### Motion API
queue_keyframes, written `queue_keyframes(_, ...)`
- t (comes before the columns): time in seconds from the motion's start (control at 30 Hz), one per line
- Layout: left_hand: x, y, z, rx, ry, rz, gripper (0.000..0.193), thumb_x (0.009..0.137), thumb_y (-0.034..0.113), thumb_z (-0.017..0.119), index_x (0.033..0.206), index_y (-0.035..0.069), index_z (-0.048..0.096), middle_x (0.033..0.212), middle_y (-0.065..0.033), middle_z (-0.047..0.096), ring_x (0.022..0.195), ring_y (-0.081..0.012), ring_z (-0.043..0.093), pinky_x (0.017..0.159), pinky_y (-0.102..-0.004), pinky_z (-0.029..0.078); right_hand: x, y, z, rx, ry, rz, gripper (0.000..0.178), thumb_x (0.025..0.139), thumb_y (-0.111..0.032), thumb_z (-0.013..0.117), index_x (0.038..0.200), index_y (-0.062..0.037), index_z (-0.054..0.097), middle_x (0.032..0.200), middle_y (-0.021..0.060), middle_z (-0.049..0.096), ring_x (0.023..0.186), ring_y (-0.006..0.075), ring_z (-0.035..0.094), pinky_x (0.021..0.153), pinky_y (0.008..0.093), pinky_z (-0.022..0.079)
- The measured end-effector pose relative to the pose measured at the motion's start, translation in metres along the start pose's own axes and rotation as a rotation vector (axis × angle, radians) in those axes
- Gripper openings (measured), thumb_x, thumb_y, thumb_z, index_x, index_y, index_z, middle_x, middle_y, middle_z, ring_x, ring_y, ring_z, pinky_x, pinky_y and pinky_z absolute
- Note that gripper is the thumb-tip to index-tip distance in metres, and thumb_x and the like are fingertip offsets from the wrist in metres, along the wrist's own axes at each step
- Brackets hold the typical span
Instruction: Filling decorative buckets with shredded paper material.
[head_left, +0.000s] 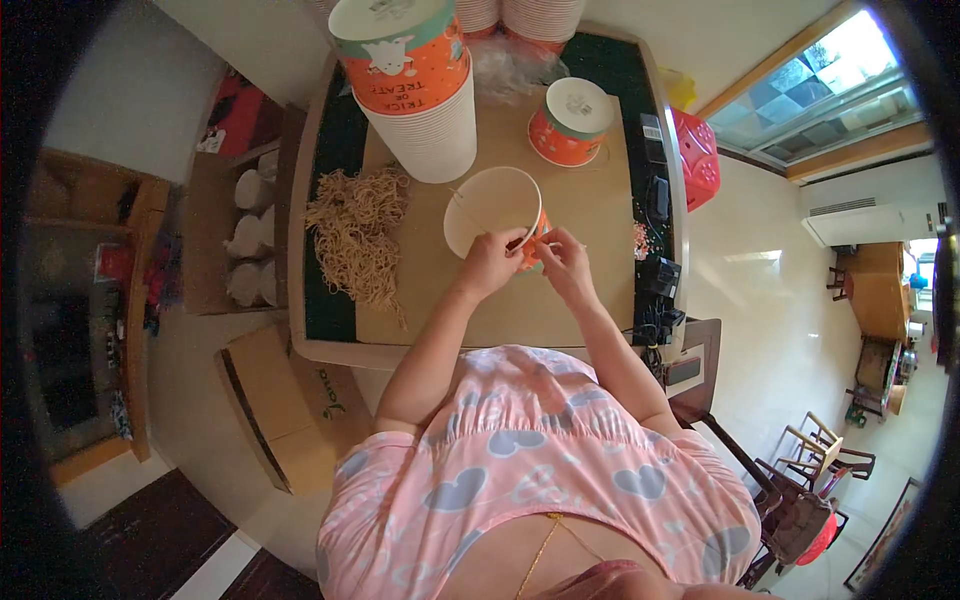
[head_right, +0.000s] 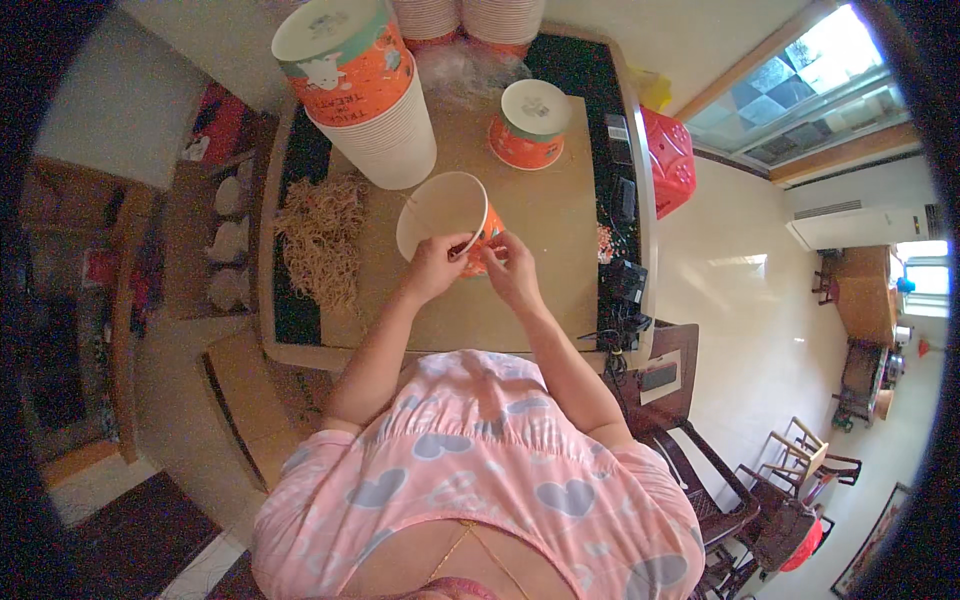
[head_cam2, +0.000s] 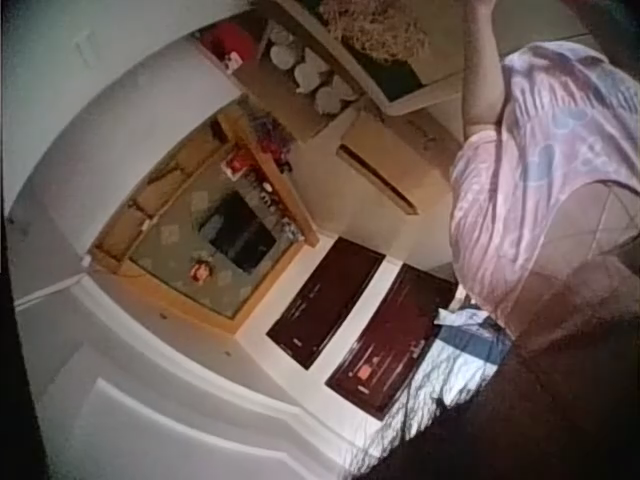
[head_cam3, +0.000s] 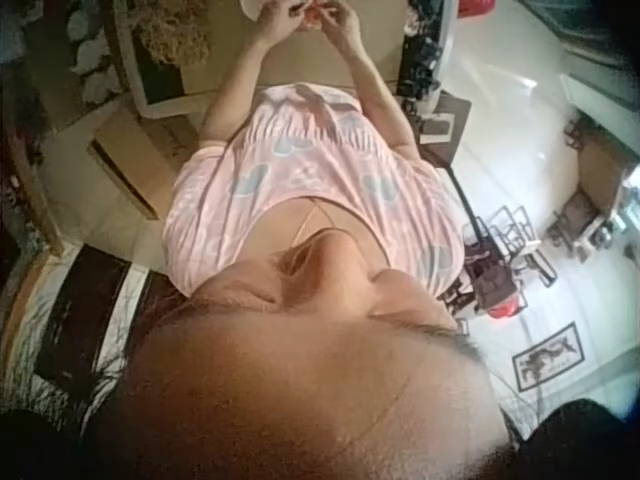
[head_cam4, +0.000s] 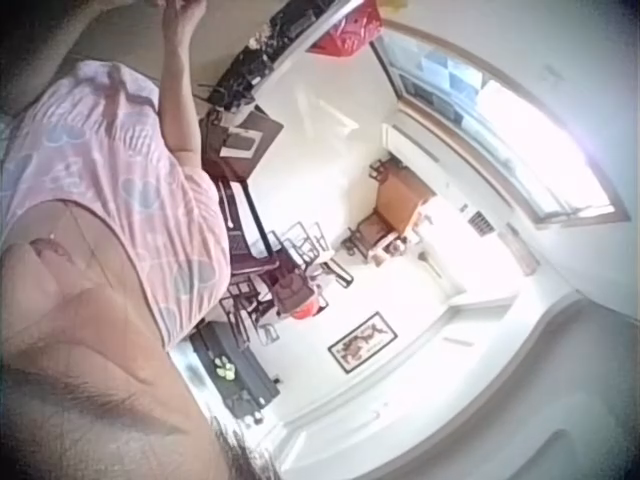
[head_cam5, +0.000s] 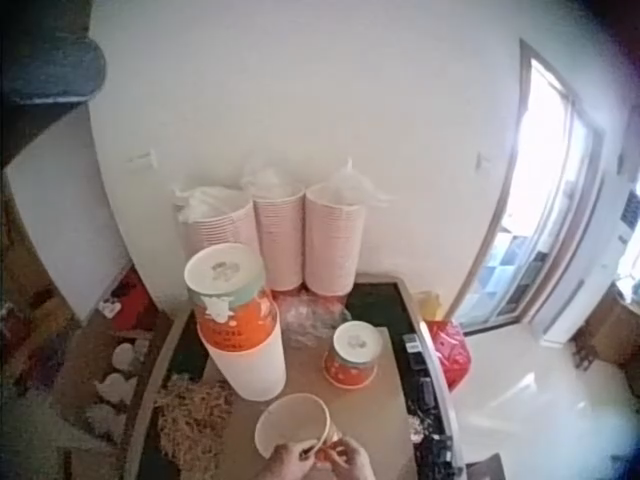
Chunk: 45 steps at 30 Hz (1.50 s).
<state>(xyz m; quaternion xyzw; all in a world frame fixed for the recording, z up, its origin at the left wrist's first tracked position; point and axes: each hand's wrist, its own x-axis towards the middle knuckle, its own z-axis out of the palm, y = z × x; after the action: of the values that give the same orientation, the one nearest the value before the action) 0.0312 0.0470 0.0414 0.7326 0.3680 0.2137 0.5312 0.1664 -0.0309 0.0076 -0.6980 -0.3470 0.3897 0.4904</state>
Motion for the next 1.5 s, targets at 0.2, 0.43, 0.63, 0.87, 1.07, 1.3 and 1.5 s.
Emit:
queue_keyframes(0.2, -0.001, -0.004, 0.003, 0.034, 0.007, 0.075, 0.02, 0.078, 0.005, 0.057, 0.097, 0.004, 0.062, 0.079, -0.0154, 0.064, 0.069, -0.0223, 0.065, 0.061, -0.0317, 0.049, 0.001, 0.005, -0.004, -0.075, -0.016, 0.025, 0.013, 0.079, -0.01, 0.061, 0.086, 0.0009, 0.059, 0.078, 0.0094, 0.063, 0.07, 0.0151, 0.06, 0.064, 0.0292, 0.048)
queue_keyframes(0.43, 0.0, 0.006, 0.0, 0.051, -0.137, -0.036, 0.028, 0.079, 0.003, 0.058, 0.107, 0.003, 0.061, 0.088, -0.0139, 0.066, 0.074, -0.0156, 0.064, 0.067, -0.029, 0.05, -0.004, -0.002, -0.008, -0.086, -0.029, 0.024, 0.014, 0.078, -0.01, 0.06, 0.086, 0.0007, 0.06, 0.076, 0.0107, 0.063, 0.071, 0.0166, 0.061, 0.065, 0.03, 0.049)
queue_keyframes(0.63, 0.002, -0.006, 0.013, -0.057, -0.164, 0.031, 0.016, 0.083, 0.011, 0.053, 0.09, 0.001, 0.062, 0.067, -0.013, 0.061, 0.058, -0.0162, 0.058, 0.055, -0.0313, 0.045, -0.007, 0.013, -0.018, -0.206, -0.043, -0.081, 0.006, 0.083, -0.008, 0.057, 0.084, -0.0017, 0.058, 0.073, 0.003, 0.063, 0.065, 0.0098, 0.058, 0.057, 0.0238, 0.047)
queue_keyframes(0.87, -0.003, -0.019, 0.051, 0.106, -0.069, 0.097, 0.013, 0.079, 0.01, 0.058, 0.086, 0.002, 0.064, 0.077, -0.0165, 0.064, 0.071, -0.031, 0.063, 0.063, -0.0367, 0.048, -0.021, 0.02, -0.038, -0.05, -0.115, 0.123, 0.01, 0.085, -0.01, 0.056, 0.088, -0.0001, 0.057, 0.074, 0.0044, 0.061, 0.064, 0.0106, 0.058, 0.054, 0.0227, 0.045)
queue_keyframes(1.07, -0.004, -0.024, 0.062, 0.027, -0.032, 0.004, 0.01, 0.078, 0.011, 0.061, 0.08, 0.001, 0.062, 0.073, -0.0134, 0.064, 0.068, -0.0235, 0.064, 0.061, -0.0333, 0.048, -0.035, 0.023, -0.051, 0.128, -0.059, 0.276, 0.015, 0.085, -0.01, 0.056, 0.096, -0.0013, 0.052, 0.069, 0.0049, 0.058, 0.054, 0.0097, 0.052, 0.046, 0.0215, 0.04)
queue_keyframes(1.3, -0.005, -0.022, 0.057, -0.03, -0.101, -0.048, 0.011, 0.078, 0.012, 0.062, 0.08, 0.002, 0.063, 0.068, -0.0096, 0.063, 0.062, -0.0147, 0.061, 0.058, -0.0303, 0.048, -0.035, 0.01, -0.042, 0.165, -0.086, 0.03, 0.014, 0.086, -0.001, 0.049, 0.1, -0.0039, 0.047, 0.081, 0.0053, 0.06, 0.064, 0.0098, 0.056, 0.054, 0.0218, 0.045)
queue_keyframes(1.5, -0.005, -0.039, 0.051, -0.017, -0.068, -0.065, 0.012, 0.078, 0.014, 0.064, 0.082, 0.003, 0.062, 0.067, -0.0074, 0.063, 0.061, -0.0126, 0.059, 0.058, -0.0295, 0.047, -0.036, -0.008, -0.031, 0.027, -0.118, -0.015, 0.022, 0.083, 0.004, 0.048, 0.104, -0.0039, 0.049, 0.091, 0.007, 0.06, 0.064, 0.0109, 0.057, 0.057, 0.0242, 0.048)
